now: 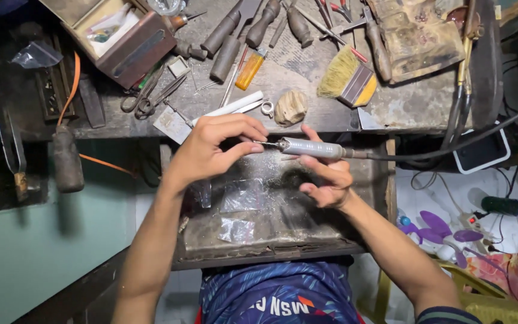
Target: Polishing a small metal ring using a rotary tool and cleaning it with a brush and cloth.
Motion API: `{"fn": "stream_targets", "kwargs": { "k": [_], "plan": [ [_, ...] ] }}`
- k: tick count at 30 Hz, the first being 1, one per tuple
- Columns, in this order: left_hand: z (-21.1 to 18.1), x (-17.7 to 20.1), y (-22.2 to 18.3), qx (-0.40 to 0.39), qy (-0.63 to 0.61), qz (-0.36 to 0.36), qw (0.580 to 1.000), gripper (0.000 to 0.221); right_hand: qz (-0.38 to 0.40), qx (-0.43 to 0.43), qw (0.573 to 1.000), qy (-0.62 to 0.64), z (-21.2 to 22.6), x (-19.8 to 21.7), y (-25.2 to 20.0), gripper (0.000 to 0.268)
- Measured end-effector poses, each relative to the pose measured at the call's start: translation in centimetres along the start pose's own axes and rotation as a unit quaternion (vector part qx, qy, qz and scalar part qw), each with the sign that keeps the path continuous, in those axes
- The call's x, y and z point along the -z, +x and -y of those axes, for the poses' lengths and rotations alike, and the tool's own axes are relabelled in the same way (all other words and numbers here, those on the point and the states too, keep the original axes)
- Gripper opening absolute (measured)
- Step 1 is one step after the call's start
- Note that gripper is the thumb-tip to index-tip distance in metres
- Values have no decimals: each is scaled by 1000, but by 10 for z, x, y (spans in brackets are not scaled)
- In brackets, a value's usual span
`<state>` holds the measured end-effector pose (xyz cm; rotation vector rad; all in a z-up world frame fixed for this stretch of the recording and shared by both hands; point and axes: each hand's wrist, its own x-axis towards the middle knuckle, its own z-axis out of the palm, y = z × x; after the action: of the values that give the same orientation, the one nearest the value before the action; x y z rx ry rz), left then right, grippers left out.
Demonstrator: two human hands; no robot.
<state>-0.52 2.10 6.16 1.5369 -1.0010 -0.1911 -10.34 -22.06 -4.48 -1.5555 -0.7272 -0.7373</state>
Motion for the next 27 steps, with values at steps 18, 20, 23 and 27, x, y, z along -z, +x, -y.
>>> {"fn": "stream_targets", "kwargs": {
  "k": [18, 20, 23, 27],
  "plan": [
    [81, -31, -119, 327, 415, 187, 828, 13, -78, -157, 970, -167, 0, -13, -36, 37],
    [59, -28, -92, 333, 392, 162, 842, 15, -81, -164, 968, -169, -3, -14, -44, 35],
    [37, -32, -59, 308, 416, 135, 845, 13, -77, -172, 967, -172, -5, -16, -49, 34],
    [60, -51, -64, 286, 489, 99, 818, 13, -72, -170, 968, -171, -4, -19, -47, 32]
  ]
}}
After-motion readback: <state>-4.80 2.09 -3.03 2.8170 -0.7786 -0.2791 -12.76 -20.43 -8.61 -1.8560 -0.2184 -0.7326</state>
